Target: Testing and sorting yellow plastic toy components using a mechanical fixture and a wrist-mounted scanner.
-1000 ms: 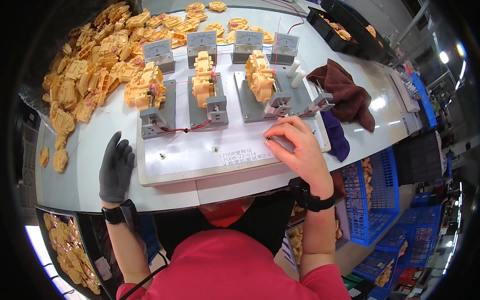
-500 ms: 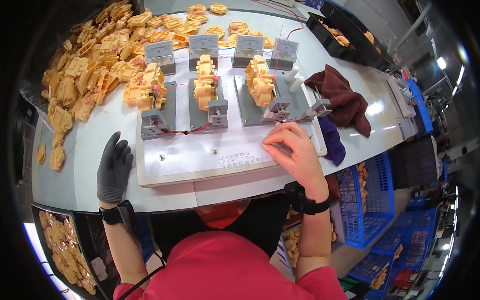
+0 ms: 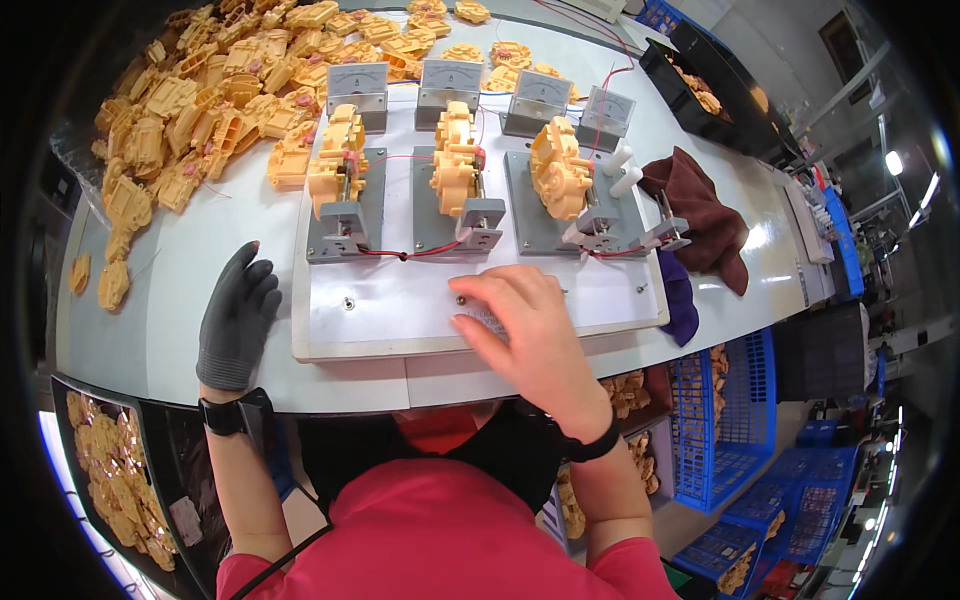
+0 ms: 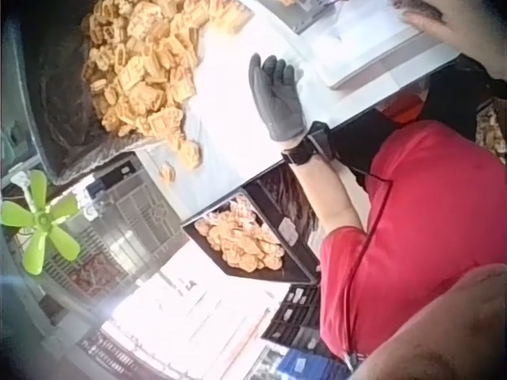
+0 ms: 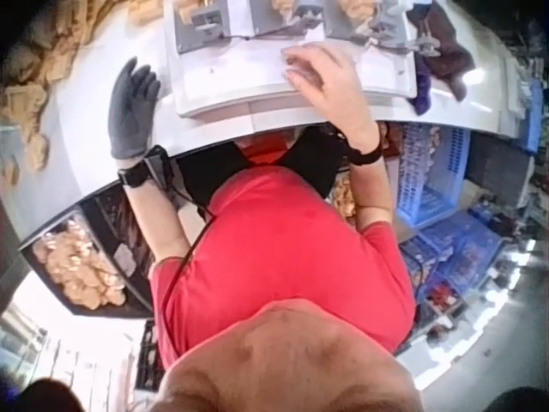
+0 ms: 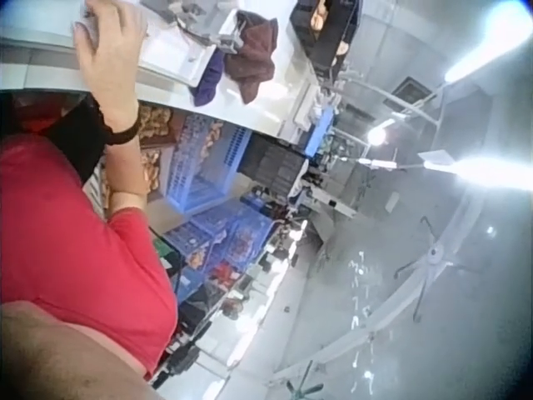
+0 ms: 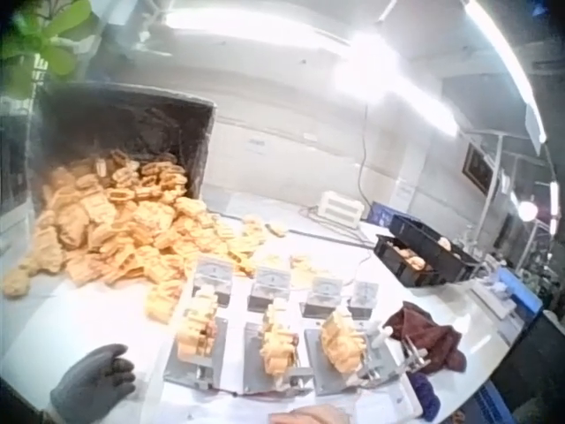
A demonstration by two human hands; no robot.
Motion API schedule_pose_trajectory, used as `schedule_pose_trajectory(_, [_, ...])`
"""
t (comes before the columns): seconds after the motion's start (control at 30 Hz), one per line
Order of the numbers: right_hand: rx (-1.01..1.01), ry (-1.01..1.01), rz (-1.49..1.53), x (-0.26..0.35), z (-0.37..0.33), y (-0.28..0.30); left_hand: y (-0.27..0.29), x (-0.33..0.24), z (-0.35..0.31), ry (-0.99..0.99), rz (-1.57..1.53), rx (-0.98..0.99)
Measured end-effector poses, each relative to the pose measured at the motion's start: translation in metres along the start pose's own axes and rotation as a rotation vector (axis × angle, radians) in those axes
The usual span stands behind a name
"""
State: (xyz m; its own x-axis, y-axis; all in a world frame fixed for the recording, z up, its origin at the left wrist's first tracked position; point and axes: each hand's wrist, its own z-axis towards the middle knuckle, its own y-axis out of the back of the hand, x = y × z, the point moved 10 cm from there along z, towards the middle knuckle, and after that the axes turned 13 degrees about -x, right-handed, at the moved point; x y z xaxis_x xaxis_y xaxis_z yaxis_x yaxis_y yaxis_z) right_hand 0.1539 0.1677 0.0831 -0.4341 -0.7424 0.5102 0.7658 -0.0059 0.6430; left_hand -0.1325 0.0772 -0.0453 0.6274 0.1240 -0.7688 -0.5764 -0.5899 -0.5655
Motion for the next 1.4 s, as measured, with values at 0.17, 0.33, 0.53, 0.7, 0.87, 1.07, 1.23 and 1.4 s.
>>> schedule_pose_trajectory(0.17, [-0.026, -0.007, 0.013, -0.005, -0.004, -0.009, -0.004, 0.001, -0.002, 0.008, -0.021, -0.007])
schedule_pose_trajectory(0.33, [-0.019, -0.089, 0.055, -0.010, -0.006, -0.010, 0.002, 0.000, -0.005, 0.010, 0.008, -0.012])
schedule_pose_trajectory(0.53, [-0.006, -0.087, 0.031, -0.012, -0.004, -0.012, 0.001, 0.000, -0.005, 0.023, 0.005, -0.023])
schedule_pose_trajectory(0.7, [-0.014, -0.105, 0.028, -0.013, -0.002, -0.011, -0.001, -0.001, -0.004, 0.014, -0.029, -0.013])
schedule_pose_trajectory(0.87, [-0.023, -0.141, 0.022, -0.014, -0.002, -0.013, 0.002, -0.001, -0.005, 0.013, -0.033, -0.014])
schedule_pose_trajectory(1.07, [-0.016, -0.154, 0.051, -0.012, -0.002, -0.013, 0.003, -0.001, -0.006, 0.026, -0.012, -0.004])
schedule_pose_trajectory(1.23, [-0.093, 0.016, -0.050, 0.003, -0.005, 0.000, -0.004, 0.017, 0.009, 0.045, -0.075, 0.104])
schedule_pose_trajectory(1.4, [-0.093, 0.232, 0.183, 0.065, 0.000, -0.057, 0.019, -0.007, -0.017, -0.099, 0.085, -0.177])
